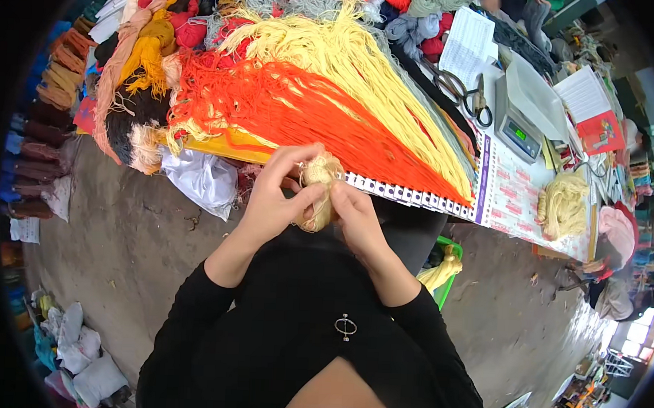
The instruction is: Measuring, cutting, and tying bundles of synthetic hair at a factory workstation.
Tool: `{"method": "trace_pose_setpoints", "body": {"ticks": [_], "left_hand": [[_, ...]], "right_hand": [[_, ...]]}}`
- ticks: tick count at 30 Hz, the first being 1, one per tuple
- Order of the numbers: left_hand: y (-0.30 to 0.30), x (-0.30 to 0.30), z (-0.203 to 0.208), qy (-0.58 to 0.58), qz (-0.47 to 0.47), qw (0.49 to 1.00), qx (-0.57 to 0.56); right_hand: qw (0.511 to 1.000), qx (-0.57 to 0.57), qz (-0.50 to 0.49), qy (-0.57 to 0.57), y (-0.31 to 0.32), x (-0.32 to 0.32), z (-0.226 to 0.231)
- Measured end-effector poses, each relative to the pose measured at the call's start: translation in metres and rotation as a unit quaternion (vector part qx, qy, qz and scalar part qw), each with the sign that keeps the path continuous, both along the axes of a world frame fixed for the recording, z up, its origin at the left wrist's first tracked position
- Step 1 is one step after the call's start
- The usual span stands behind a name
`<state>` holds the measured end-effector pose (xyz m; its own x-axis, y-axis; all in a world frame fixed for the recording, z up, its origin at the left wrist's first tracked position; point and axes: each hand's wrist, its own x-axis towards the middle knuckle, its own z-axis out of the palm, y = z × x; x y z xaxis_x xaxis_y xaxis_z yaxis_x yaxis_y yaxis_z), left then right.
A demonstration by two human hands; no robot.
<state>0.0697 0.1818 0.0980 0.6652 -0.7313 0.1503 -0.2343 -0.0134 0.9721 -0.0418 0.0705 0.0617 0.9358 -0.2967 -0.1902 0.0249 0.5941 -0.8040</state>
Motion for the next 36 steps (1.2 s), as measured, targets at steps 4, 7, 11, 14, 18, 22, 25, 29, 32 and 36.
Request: {"method": "trace_pose_setpoints", "body": {"ticks": [4,7,11,14,18,22,25,29,32,36], "left_hand": [[0.000,0.004,-0.013,0.176,0.015,0.983,-0.058],[0.000,0.006,-0.015,0.203,0.039,0.972,-0.109],[0.009,0.020,-0.024,0.268,0.064,0.953,-0.125],[0.013,0.035,-0.020,0.292,0.117,0.928,-0.199],[0.020,0.030,-0.022,0.160,0.119,0.979,-0.044],[0.008,0.004,-0.037,0.335,-0.135,0.932,-0.019],[0.000,-0.006,-0.025,0.334,-0.118,0.935,-0.028],[-0.004,-0.004,-0.026,0.273,-0.058,0.958,-0.073],[-0.001,0.004,-0.028,0.253,-0.038,0.964,-0.068],[0.009,0.020,-0.025,0.243,-0.048,0.967,-0.059]], "right_hand": [[0.996,-0.080,0.025,0.006,0.000,-0.007,0.021],[0.981,-0.187,0.024,0.054,-0.010,-0.011,0.004],[0.989,-0.143,-0.009,0.043,-0.012,-0.011,0.001],[0.997,-0.063,-0.039,-0.014,-0.015,-0.013,0.002],[0.997,-0.047,-0.047,-0.026,-0.013,-0.014,0.003],[0.994,-0.094,-0.024,-0.044,-0.009,-0.015,0.002],[0.991,-0.128,-0.014,-0.032,-0.007,-0.020,0.001],[0.958,-0.281,-0.014,0.059,-0.010,-0.024,0.000],[0.957,-0.272,-0.044,0.091,-0.015,-0.026,0.003],[0.964,-0.224,-0.126,0.066,-0.027,-0.030,-0.003]]}}
